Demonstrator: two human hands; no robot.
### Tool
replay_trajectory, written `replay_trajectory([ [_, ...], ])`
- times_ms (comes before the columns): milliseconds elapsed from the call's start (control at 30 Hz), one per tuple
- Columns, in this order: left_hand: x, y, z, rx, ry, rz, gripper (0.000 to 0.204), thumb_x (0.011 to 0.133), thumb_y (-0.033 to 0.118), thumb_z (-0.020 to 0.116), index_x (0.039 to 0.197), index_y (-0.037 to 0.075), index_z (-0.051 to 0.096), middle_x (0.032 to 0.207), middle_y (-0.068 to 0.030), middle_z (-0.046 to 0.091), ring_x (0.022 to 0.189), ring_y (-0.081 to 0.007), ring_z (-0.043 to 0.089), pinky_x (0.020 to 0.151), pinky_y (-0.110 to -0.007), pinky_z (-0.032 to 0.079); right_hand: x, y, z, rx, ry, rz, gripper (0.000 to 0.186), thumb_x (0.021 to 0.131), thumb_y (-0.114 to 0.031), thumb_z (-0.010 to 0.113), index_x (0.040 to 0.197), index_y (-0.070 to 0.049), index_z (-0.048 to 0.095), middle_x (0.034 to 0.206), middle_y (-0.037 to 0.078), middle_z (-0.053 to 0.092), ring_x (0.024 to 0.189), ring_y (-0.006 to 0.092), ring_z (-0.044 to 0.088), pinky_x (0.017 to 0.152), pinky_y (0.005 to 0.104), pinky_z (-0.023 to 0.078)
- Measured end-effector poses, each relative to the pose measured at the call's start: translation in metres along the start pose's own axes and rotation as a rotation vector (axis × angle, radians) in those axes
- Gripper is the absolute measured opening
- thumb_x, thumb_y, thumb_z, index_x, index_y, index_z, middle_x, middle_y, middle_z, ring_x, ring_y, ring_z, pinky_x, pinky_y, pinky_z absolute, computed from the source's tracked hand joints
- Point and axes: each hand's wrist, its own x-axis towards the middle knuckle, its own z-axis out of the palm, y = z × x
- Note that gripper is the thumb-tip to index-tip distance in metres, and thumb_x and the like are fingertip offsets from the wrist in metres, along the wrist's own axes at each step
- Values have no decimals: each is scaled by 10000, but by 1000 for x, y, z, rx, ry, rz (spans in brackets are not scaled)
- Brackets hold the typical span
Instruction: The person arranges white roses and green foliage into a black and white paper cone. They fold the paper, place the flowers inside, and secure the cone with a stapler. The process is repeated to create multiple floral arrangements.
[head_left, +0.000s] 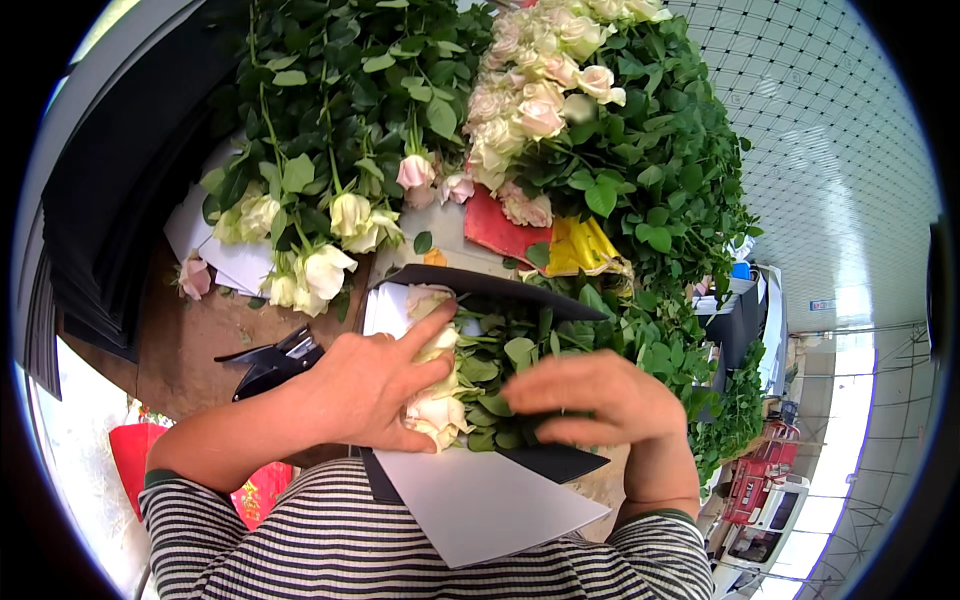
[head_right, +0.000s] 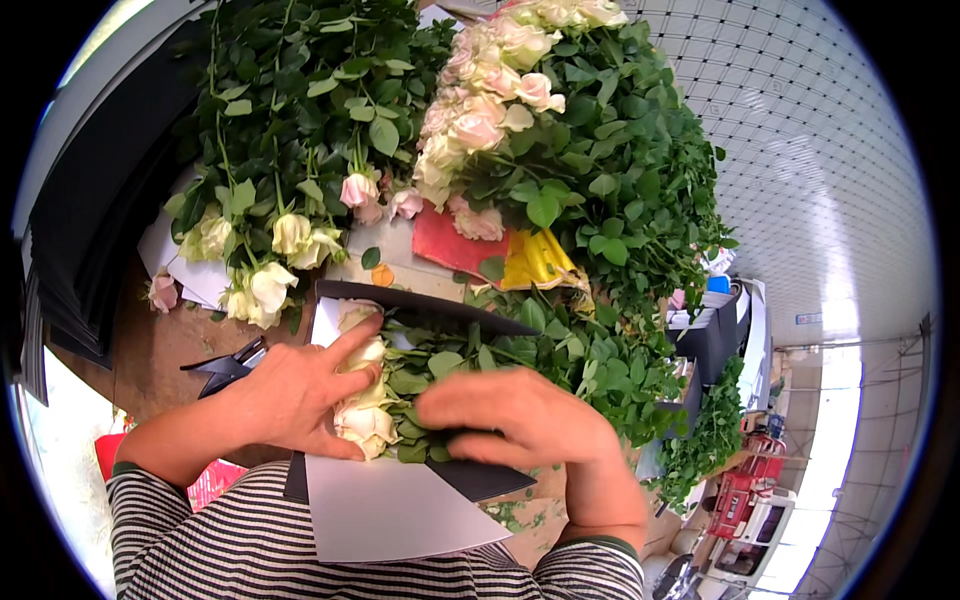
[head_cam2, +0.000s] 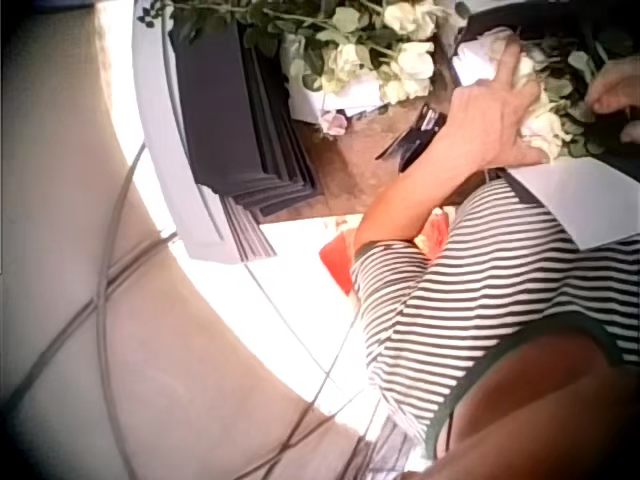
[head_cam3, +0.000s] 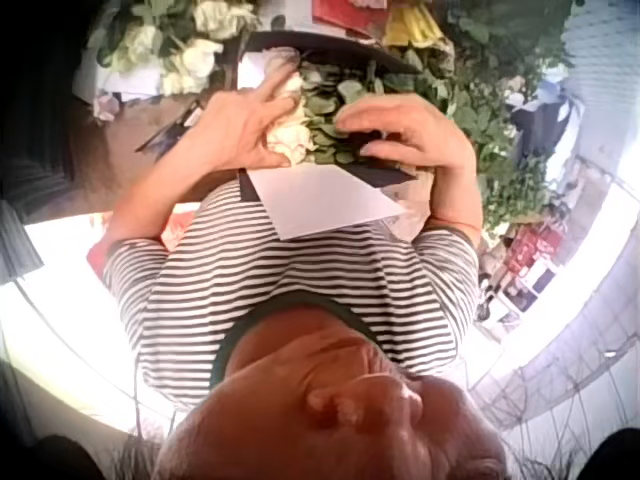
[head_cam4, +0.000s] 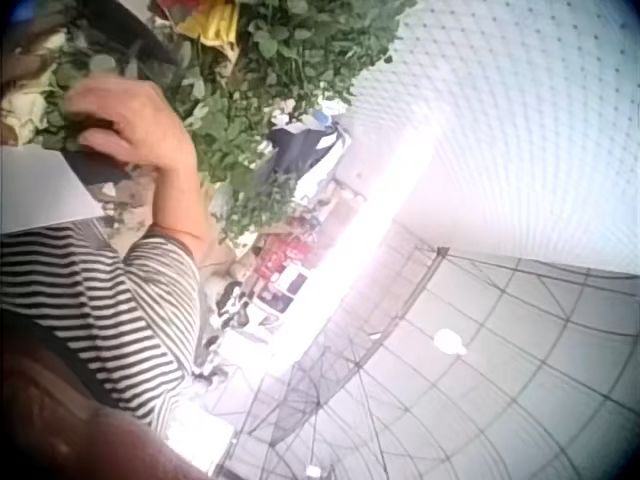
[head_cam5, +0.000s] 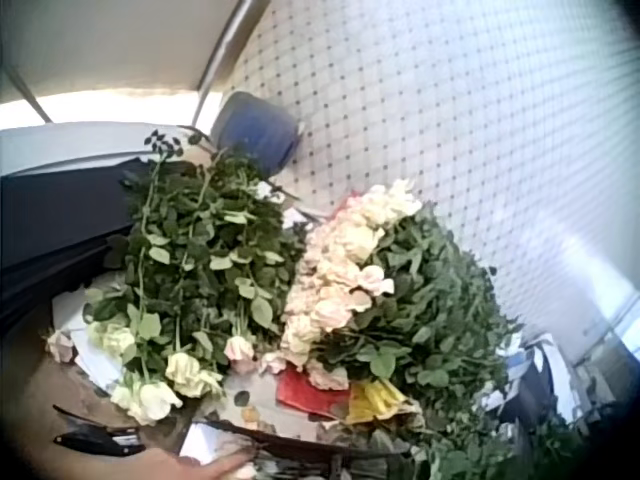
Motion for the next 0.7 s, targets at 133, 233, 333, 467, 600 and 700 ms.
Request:
replay_trajectory([
  [133, 9, 5, -3, -26, -22, -2, 689, 655, 520, 742, 1166, 103, 547, 1466, -259, 278, 726, -327, 675, 601, -412, 541, -20, -17, -1, 224, -192, -52, 455, 793, -201, 753, 1154, 39, 613, 1167, 181, 625, 1002, 328, 637, 858, 362, 515],
  [233, 4, 1, -4, -81, -41, 1, 603, 730, 460, 695, 1181, 88, 547, 1463, -233, 300, 763, -350, 671, 649, -429, 545, -16, 0, 10, 346, 64, -53, 266, 837, -102, 684, 1058, 44, 654, 975, 164, 686, 842, 288, 682, 749, 349, 546],
  [333, 8, -16, -3, -354, -37, 31, 480, 842, 341, 592, 1232, 70, 527, 1445, -191, 350, 842, -380, 656, 728, -437, 542, -11, 30, 25, 660, 229, 446, 209, 944, -183, 579, 911, 12, 647, 791, 60, 684, 671, 126, 652, 599, 241, 505],
  [467, 12, -50, 23, -958, 173, 31, 380, 959, 175, 428, 1324, 81, 472, 1031, -79, 569, 677, -196, 588, 611, -318, 486, 13, 57, 30, 856, 151, 652, 289, 971, -282, 546, 997, -1, 607, 767, 42, 665, 672, 105, 657, 576, 213, 504],
  [600, 10, -36, 24, -1433, 359, -340, 289, 968, 214, 446, 1154, 1, 505, 789, 3, 521, 591, -74, 455, 521, -236, 386, 25, 66, 27, 847, 97, 771, 315, 954, -305, 571, 1004, 1, 626, 808, 51, 672, 671, 105, 657, 573, 209, 509],
  [700, 10, -8, 27, -132, 919, -154, 339, 776, 130, 674, 1069, 53, 523, 888, -48, 519, 754, -179, 524, 620, -310, 419, 32, 61, 23, 817, 93, 854, 291, 949, -300, 581, 915, -12, 609, 784, 63, 665, 661, 106, 656, 560, 199, 510],
])
